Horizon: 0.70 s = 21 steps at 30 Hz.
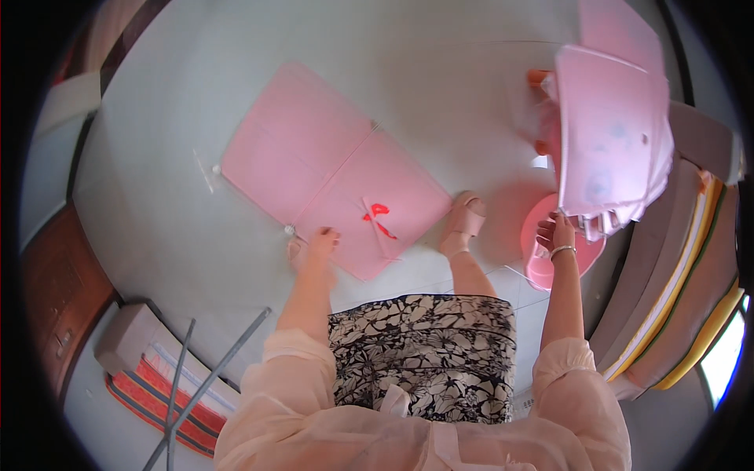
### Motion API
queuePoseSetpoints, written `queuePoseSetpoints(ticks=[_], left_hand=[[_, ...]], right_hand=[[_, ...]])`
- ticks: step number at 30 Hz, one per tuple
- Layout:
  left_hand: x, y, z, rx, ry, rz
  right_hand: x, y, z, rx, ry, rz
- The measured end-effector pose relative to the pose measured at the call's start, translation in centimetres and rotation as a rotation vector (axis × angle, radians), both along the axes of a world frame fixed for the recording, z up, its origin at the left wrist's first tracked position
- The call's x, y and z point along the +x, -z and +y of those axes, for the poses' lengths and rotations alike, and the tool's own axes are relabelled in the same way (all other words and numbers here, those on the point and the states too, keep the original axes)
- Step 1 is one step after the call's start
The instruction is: The person takes apart a pink plastic modular organizer by pulling the panels out of their white connectors, stacks the panels on the floor, and places the connectors into a pink bucket.
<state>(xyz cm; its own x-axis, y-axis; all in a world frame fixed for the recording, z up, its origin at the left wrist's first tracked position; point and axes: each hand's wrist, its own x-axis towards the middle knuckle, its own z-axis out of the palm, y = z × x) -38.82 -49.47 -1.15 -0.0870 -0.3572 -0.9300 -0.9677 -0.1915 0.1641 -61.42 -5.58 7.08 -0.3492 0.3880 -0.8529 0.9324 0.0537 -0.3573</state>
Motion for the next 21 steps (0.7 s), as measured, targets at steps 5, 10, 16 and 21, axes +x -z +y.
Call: queuePoseSetpoints(ticks=[5,10,16,21], left_hand=[[9.6,5.7,-9.5,-0.239,-0.15,-0.047],[13.0,12.2,-13.2,-0.333,-0.359,0.006],[11.0,16.1,-11.8,-0.193,-0.692,0.04],[9.8,13.9,-12.8,-0.162,-0.832,0.125]], right_hand=[[3.5,3.7,-5.7,-0.196,0.106,0.186],[1.7,7.9,-1.0,0.062,0.111,0.532],[-1.8,8.0,7.5,0.246,0.491,0.547],[5.4,9.8,-5.1,0.139,0.048,0.259]])
